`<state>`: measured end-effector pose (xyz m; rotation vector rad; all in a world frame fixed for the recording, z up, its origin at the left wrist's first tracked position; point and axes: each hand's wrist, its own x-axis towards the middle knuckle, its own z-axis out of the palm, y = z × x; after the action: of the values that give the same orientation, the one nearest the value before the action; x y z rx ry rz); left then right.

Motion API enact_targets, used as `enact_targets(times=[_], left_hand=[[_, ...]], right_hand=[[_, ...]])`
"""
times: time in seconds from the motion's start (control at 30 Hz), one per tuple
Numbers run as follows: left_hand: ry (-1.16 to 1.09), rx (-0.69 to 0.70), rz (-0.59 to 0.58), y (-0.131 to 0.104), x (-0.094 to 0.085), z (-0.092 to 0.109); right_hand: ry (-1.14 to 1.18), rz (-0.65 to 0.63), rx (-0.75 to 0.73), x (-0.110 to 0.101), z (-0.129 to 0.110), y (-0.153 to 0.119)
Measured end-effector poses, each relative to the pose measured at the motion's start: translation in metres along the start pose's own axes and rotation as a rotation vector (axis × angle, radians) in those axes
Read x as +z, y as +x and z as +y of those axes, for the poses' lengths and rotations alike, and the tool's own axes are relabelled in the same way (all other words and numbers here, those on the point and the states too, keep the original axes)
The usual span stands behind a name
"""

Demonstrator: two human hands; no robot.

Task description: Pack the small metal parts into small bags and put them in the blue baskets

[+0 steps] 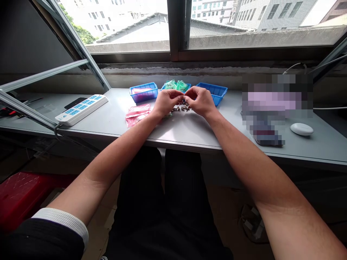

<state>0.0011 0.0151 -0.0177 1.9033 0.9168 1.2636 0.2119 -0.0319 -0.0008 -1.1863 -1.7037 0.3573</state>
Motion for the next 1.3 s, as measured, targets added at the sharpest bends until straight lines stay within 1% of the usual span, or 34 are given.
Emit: enact_targets(times=[0.3,0.43,0.53,0.67,0.73,0.83,0.9,1.03,1.1,1.2,1.3], left_hand=[[0.036,0.053,0.0,-0.002,0.0,0.006],[0.004,0.079,-0.007,0.0,0.001,0.0],[-0.036,0.083,-0.005,0.003,0.002,-0.006],[-0.074,0.063,0.047,0.006,0.002,-0.008],[-0.041,0.061,0.083,0.006,0.001,-0.007],[0.037,0.048,0.099,0.003,-0.001,-0.001],[0.084,0.028,0.071,0.0,-0.003,0.004],[0.104,0.022,-0.049,-0.005,-0.005,0.012],[0.088,0.03,-0.056,-0.004,-0.004,0.009],[0.056,0.009,-0.038,0.0,-0.002,-0.002],[0.007,-0.001,-0.036,0.003,0.0,-0.01]], right_hand=[[0.096,0.03,0.043,0.004,0.01,0.002],[0.097,0.027,0.047,0.004,0.015,0.003],[0.11,0.017,0.065,0.004,0.013,0.002],[0.122,-0.008,0.081,0.004,0.005,-0.001],[0.105,-0.026,0.077,0.004,0.002,-0.002],[0.11,-0.001,0.089,0.005,0.001,-0.002],[0.105,0.03,0.086,0.005,0.002,-0.001],[0.04,0.038,0.02,0.004,0.0,-0.002],[0.017,0.009,-0.004,0.003,-0.002,-0.003],[-0.016,-0.027,-0.018,0.001,-0.002,-0.003],[-0.046,-0.006,-0.024,0.001,-0.001,-0.001]])
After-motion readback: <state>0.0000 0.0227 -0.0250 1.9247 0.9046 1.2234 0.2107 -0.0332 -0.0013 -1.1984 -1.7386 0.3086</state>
